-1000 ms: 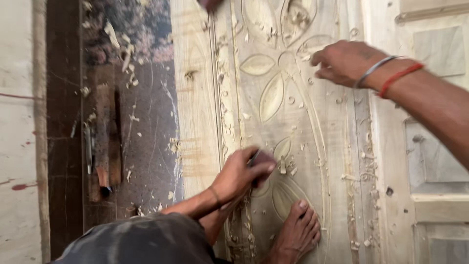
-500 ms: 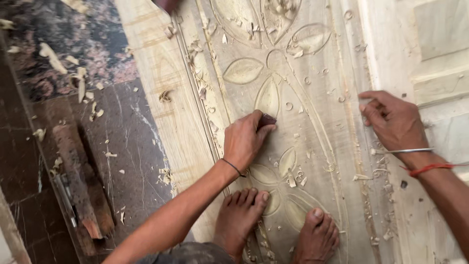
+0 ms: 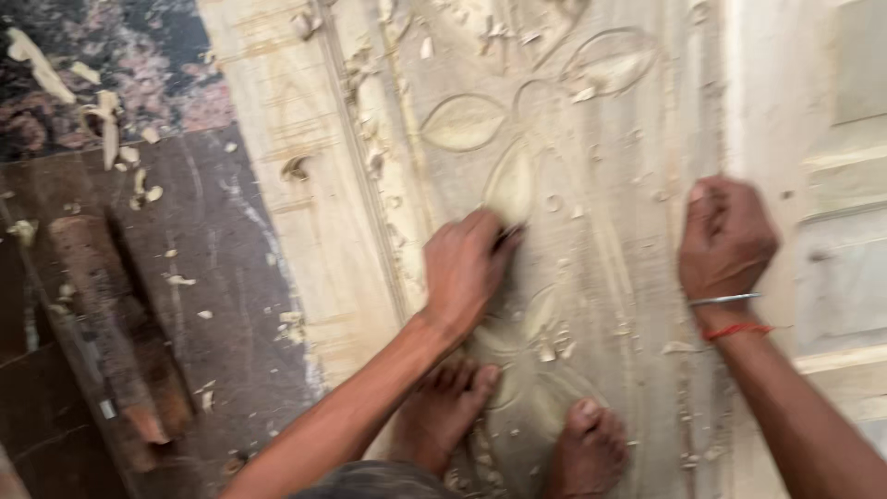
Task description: The person sands a carved floral wooden door panel, rubbing a sanding block by hand over the raised leaf motifs and grooves, brushing away shavings, and working across different sections of the panel while bracing the wood with the other hand.
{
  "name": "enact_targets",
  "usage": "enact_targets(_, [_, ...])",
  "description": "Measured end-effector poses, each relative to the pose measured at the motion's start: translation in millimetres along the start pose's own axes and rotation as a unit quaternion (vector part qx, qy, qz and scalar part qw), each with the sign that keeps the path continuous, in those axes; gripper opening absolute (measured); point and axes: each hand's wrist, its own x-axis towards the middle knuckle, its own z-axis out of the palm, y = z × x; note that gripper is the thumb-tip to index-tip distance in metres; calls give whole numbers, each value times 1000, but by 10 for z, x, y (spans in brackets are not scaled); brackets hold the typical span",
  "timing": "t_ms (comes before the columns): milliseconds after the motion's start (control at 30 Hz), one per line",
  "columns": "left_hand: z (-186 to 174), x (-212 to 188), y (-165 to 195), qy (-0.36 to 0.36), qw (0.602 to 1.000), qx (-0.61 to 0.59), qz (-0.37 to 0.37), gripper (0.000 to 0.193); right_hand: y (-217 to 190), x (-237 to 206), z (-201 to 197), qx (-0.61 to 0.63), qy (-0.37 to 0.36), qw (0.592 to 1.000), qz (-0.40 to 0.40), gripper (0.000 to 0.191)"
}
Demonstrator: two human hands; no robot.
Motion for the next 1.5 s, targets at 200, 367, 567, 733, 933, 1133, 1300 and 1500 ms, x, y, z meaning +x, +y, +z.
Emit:
enact_targets(200, [10, 6, 29, -32, 999, 19, -14, 28, 41, -77, -96, -47, -3, 998, -48, 12])
enact_targets(367, [73, -9, 31, 27, 1000, 14, 8, 23, 0, -72, -107, 10, -20, 999, -29, 13])
enact_targets(567, [148, -29, -29, -11, 999, 44, -7, 24, -24, -92, -104, -20, -11, 999, -40, 10])
enact_targets(733, [170, -42, -70, -29, 998, 38, -47, 19, -55, -126, -107, -11, 10, 998, -57, 12])
enact_targets(933, [104, -42, -81, 4, 999, -12, 47, 22, -98, -154, -124, 9, -24, 1000, -14, 15])
enact_targets(1133, [135, -25, -124, 28, 996, -21, 86, 16, -97, -174, -102, -10, -13, 999, -32, 14])
enact_targets(1300, [94, -71, -149, -64, 998, 21, -3, 19, -98, -219, -111, 4, -9, 999, -32, 18])
enact_targets(1500, [61, -74, -202, -45, 996, 0, 75, 19, -106, -239, -120, -7, -13, 1000, -22, 14])
